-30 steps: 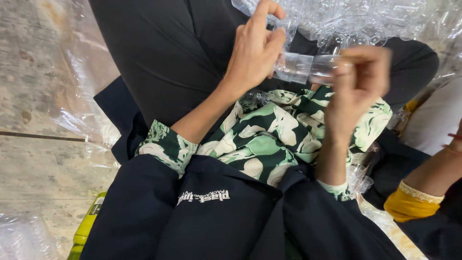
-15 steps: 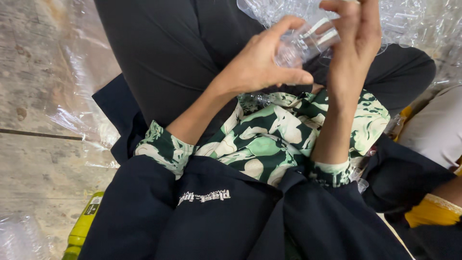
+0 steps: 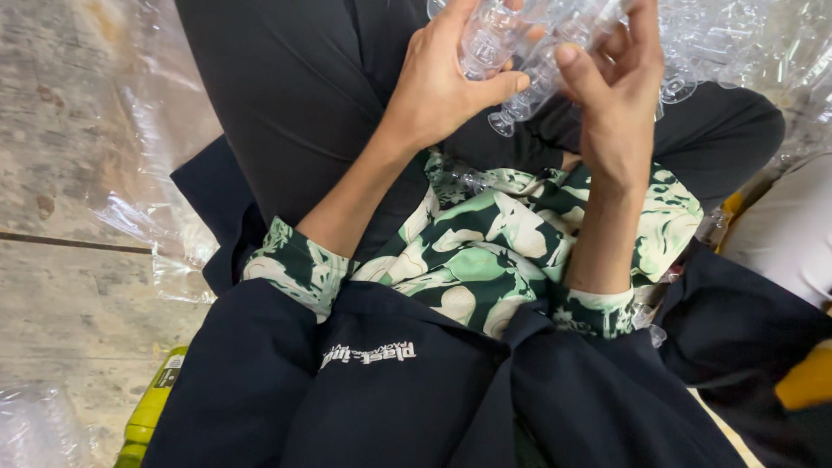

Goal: The person sits on the floor and repeatedly picks up small clear plastic cups, inserting them one by one into a long transparent plastic tube. The person handles the cups and tube by hand, stacking the cups inside the tube.

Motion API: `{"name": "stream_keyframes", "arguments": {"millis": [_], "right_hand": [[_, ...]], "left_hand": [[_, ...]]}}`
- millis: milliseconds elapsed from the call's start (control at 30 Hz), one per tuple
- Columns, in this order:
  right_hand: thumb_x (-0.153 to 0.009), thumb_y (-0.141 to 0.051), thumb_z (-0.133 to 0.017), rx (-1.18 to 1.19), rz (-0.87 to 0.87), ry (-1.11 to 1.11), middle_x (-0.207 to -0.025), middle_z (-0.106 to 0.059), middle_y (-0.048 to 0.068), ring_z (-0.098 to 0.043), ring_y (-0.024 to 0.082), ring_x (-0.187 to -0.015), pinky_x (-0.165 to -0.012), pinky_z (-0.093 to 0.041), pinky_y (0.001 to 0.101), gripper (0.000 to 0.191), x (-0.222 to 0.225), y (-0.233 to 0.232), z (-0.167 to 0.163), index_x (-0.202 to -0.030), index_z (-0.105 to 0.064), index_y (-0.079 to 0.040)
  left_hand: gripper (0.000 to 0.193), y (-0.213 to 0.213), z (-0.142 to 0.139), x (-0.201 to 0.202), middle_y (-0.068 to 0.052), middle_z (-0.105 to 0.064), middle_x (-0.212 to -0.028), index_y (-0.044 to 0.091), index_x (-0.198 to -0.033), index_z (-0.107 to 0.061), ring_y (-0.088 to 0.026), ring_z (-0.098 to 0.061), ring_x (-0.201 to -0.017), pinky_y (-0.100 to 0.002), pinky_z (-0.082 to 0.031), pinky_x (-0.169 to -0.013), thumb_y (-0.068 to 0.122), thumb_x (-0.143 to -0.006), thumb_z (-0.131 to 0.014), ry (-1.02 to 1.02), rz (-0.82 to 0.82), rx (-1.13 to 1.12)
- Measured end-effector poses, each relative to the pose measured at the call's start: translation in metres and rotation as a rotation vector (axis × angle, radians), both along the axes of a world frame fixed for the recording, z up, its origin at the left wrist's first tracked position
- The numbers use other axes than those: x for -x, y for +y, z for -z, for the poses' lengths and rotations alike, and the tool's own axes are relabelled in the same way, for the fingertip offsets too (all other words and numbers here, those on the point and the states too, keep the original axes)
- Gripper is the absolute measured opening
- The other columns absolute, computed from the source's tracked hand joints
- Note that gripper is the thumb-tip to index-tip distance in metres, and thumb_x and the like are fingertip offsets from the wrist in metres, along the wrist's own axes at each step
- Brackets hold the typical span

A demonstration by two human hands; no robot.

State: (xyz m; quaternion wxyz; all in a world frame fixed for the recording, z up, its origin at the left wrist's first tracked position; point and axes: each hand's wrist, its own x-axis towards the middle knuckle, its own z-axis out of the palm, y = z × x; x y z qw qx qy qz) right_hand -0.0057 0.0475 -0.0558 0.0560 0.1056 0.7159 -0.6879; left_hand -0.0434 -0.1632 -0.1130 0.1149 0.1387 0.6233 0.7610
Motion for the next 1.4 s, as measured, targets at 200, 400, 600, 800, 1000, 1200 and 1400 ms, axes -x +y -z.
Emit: {"name": "stream_keyframes", "arguments": {"millis": [200,400,600,800,1000,1200,1400], "right_hand": [[-0.098,-0.018,-0.082,0.305,0.079,-0.022,-0.128,-0.066,0.012,-0.071,0.018,-0.112,-0.089,-0.066,0.0323,0.080,-0.010,-0.001,-0.017,-0.157,-0.030,-0.006],[-0.099,-0.018,-0.081,0.334,0.070,0.000,-0.127,-0.067,0.013,-0.072,0.020,-0.109,-0.090,-0.066,0.0353,0.079,-0.010,-0.002,-0.020,-0.157,-0.028,-0.007],[-0.101,-0.015,-0.080,0.332,-0.027,0.026,-0.133,-0.063,0.010,-0.063,0.015,-0.119,-0.105,-0.050,0.0270,0.072,-0.014,0.005,-0.015,-0.157,-0.037,-0.004],[-0.111,-0.020,-0.077,0.281,-0.099,0.043,-0.137,-0.058,0.008,-0.056,0.016,-0.128,-0.116,-0.041,0.0289,0.054,-0.021,0.016,-0.011,-0.151,-0.048,0.001],[-0.105,-0.031,-0.074,0.349,-0.004,0.069,-0.138,-0.062,0.011,-0.061,0.018,-0.130,-0.115,-0.046,0.0343,0.056,-0.024,0.021,-0.015,-0.147,-0.051,-0.001],[-0.107,-0.029,-0.073,0.362,0.002,0.088,-0.135,-0.063,0.009,-0.062,0.017,-0.125,-0.112,-0.050,0.0342,0.053,-0.024,0.024,-0.016,-0.147,-0.051,-0.002],[-0.110,-0.029,-0.072,0.091,0.024,0.165,-0.132,-0.066,0.006,-0.064,0.012,-0.113,-0.094,-0.055,0.0257,0.048,-0.035,0.042,-0.017,-0.146,-0.052,-0.005]], "left_hand": [[0.054,-0.001,0.004,0.000,-0.005,-0.068,-0.133,0.006,-0.141,-0.057,-0.012,-0.065,-0.121,-0.029,-0.058,-0.107,0.008,-0.100,-0.091,-0.003,0.222,-0.171],[0.061,0.001,0.001,0.002,-0.003,-0.064,-0.142,0.007,-0.148,-0.053,-0.014,-0.062,-0.135,-0.030,-0.051,-0.121,0.005,-0.099,-0.090,-0.041,0.342,-0.309],[0.074,-0.003,-0.004,0.004,-0.004,-0.062,-0.149,0.009,-0.158,-0.047,-0.013,-0.057,-0.133,-0.030,-0.051,-0.123,0.005,-0.099,-0.092,-0.014,0.442,-0.269],[0.080,-0.006,-0.012,0.004,-0.004,-0.062,-0.147,0.009,-0.159,-0.042,-0.011,-0.058,-0.129,-0.029,-0.051,-0.119,0.008,-0.096,-0.090,-0.011,0.492,-0.224],[0.076,-0.007,-0.018,0.004,-0.004,-0.065,-0.141,0.009,-0.159,-0.045,-0.011,-0.060,-0.124,-0.028,-0.051,-0.118,0.007,-0.095,-0.087,-0.079,0.559,-0.278],[0.076,-0.008,-0.022,0.004,-0.004,-0.062,-0.148,0.008,-0.158,-0.046,-0.011,-0.060,-0.130,-0.029,-0.050,-0.121,0.005,-0.095,-0.088,-0.024,0.554,-0.237],[0.074,-0.007,-0.014,0.008,-0.003,-0.057,-0.151,0.002,-0.154,-0.045,-0.012,-0.057,-0.136,-0.028,-0.045,-0.122,0.009,-0.094,-0.088,-0.031,0.447,-0.279]]}}
